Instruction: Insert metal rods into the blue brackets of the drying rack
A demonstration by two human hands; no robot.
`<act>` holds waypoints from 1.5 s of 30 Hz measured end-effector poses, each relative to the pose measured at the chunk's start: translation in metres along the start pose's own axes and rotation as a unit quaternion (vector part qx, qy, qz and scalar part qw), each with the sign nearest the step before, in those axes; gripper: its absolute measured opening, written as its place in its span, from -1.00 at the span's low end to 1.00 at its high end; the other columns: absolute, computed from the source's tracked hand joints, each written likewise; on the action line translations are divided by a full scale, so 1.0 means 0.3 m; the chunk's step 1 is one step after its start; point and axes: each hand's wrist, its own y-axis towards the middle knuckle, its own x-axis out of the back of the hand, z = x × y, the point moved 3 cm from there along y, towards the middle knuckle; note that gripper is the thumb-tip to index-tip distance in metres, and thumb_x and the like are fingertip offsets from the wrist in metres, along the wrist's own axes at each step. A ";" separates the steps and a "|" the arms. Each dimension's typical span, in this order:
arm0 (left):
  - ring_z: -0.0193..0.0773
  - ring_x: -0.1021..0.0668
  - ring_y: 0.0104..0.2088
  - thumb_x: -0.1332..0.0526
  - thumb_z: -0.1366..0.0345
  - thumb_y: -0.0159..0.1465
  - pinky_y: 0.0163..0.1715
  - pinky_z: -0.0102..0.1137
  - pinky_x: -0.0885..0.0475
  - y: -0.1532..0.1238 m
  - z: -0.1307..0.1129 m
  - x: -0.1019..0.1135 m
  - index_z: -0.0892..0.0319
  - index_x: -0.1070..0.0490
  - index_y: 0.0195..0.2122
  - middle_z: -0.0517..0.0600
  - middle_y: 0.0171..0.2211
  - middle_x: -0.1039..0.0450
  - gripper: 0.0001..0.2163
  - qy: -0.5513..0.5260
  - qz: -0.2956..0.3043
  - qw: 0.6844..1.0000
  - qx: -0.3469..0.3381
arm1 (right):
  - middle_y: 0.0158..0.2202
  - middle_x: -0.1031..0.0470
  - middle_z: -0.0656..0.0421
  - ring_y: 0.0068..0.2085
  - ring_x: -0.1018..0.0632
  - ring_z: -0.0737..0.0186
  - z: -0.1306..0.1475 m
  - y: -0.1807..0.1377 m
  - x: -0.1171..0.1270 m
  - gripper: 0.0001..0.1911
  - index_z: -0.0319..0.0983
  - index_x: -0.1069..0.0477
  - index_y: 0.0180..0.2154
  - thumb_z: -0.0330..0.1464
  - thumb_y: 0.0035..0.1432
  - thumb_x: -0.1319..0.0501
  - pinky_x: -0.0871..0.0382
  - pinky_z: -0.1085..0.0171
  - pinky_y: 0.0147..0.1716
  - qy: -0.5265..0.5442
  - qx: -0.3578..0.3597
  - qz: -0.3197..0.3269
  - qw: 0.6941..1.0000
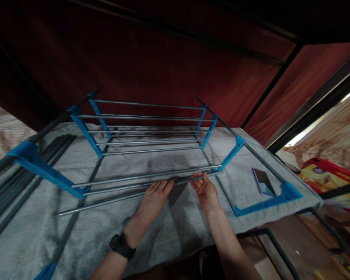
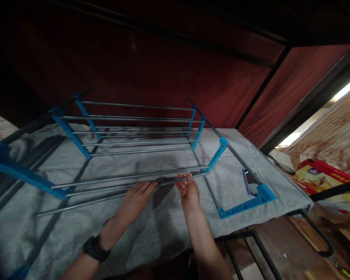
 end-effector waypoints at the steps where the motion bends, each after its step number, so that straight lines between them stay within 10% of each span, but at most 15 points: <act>1: -0.09 -0.58 -0.10 -0.08 0.55 0.34 -0.03 -0.17 -0.47 0.000 -0.002 0.001 0.16 -0.41 0.14 0.08 -0.11 -0.56 -0.62 0.000 0.003 1.000 -0.004 | -0.35 -0.65 0.16 -0.30 -0.65 0.23 0.002 0.000 0.001 -0.76 -0.16 -0.47 -0.34 -0.14 0.26 -0.30 -0.56 0.19 -0.19 0.001 0.001 -0.001 1.000; 20: -0.09 -0.54 0.01 -0.09 0.50 0.36 0.05 -0.21 -0.39 0.005 -0.104 -0.035 0.16 -0.19 0.34 0.14 0.04 -0.48 -0.49 0.021 0.089 0.994 -0.052 | -0.40 -0.58 0.25 -0.30 -0.64 0.31 -0.047 0.036 0.081 -0.67 -0.13 -0.38 -0.41 -0.33 0.42 -0.02 -0.57 0.19 -0.13 -0.036 -0.089 -0.070 0.993; 45: -0.18 -0.56 -0.11 -0.07 0.46 0.41 0.04 -0.26 -0.30 -0.043 -0.107 0.005 0.16 -0.23 0.31 0.07 -0.10 -0.54 -0.56 0.054 0.081 0.993 -0.063 | -0.48 -0.42 0.26 -0.51 -0.51 0.36 0.188 0.156 0.228 -0.60 -0.18 -0.34 -0.42 -0.51 0.36 0.15 -0.49 0.32 -0.52 -0.054 -0.044 -0.185 0.980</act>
